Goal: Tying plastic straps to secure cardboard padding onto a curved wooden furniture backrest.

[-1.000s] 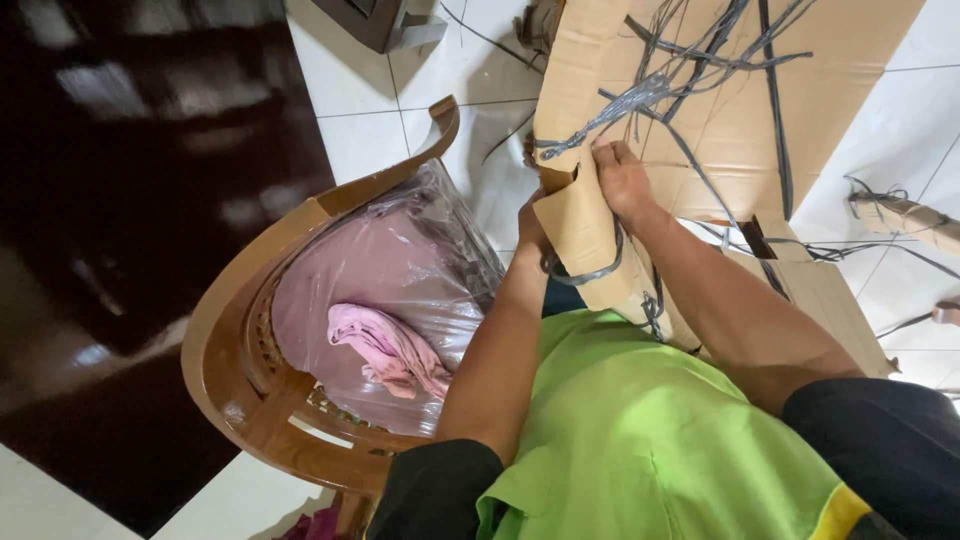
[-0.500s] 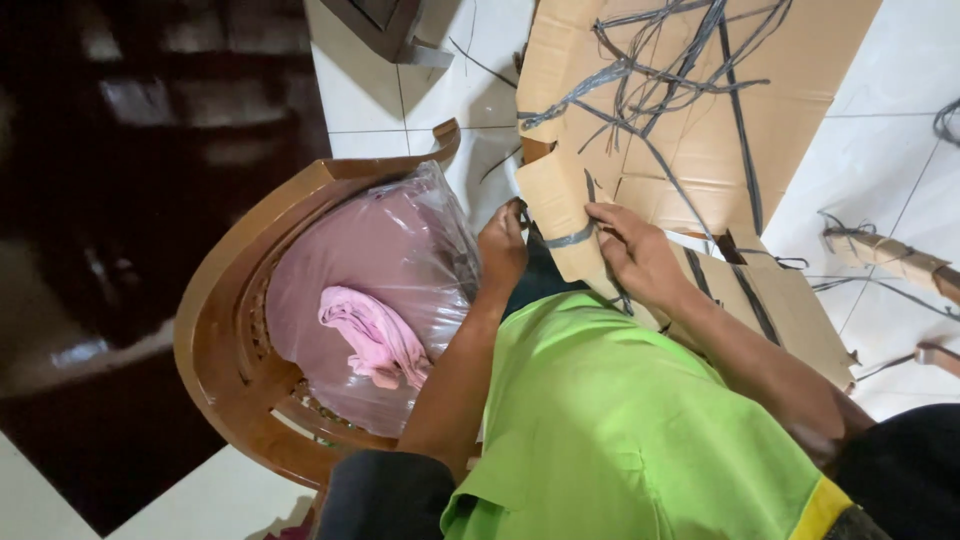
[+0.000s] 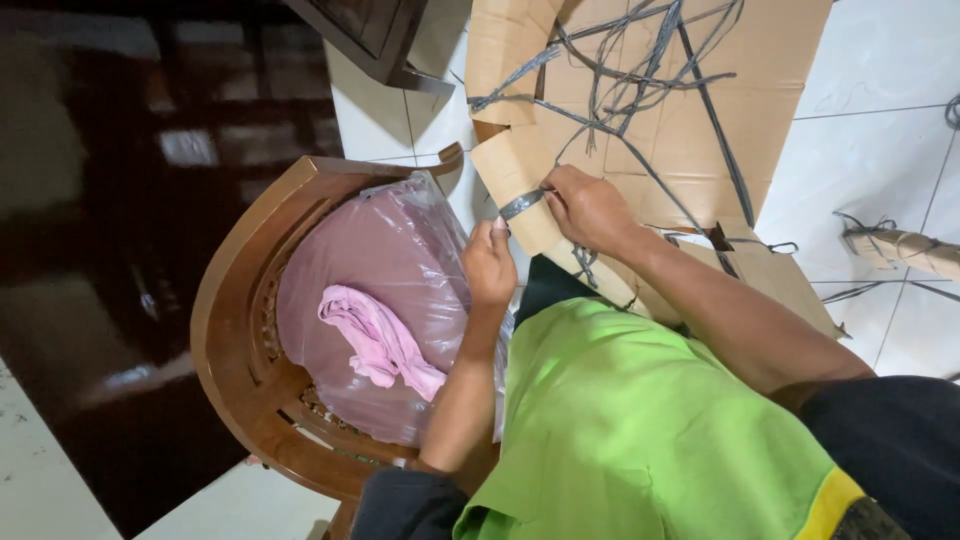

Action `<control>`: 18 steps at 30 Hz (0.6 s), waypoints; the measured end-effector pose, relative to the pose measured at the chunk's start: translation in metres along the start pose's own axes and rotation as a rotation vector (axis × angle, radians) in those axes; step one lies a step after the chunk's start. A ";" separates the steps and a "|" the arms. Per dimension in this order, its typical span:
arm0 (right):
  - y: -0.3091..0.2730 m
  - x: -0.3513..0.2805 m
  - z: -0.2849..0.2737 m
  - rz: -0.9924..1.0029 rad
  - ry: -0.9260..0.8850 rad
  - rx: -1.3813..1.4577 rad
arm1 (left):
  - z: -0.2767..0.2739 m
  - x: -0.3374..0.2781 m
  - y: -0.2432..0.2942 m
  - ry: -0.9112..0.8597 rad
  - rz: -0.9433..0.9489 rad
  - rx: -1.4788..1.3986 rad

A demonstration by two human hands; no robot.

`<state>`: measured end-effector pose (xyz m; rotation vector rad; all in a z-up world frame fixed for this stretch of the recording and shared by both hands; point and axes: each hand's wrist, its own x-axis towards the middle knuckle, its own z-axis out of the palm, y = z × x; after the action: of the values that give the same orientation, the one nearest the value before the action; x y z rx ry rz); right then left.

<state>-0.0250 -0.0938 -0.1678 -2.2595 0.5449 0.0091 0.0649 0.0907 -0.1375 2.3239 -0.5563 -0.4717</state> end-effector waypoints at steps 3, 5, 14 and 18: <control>-0.004 0.000 -0.006 -0.033 -0.020 0.015 | -0.008 -0.005 0.021 -0.026 -0.047 -0.037; -0.006 -0.001 -0.014 -0.056 -0.033 0.025 | -0.015 -0.007 0.030 -0.017 -0.065 -0.066; -0.006 -0.002 -0.027 -0.088 -0.071 0.081 | -0.054 -0.002 0.079 -0.009 0.000 -0.177; 0.002 -0.006 -0.029 -0.031 0.019 0.198 | -0.057 -0.004 0.085 -0.042 0.067 -0.234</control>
<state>-0.0360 -0.1130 -0.1482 -2.0763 0.4976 -0.0784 0.0663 0.0666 -0.0376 2.0707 -0.5657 -0.5260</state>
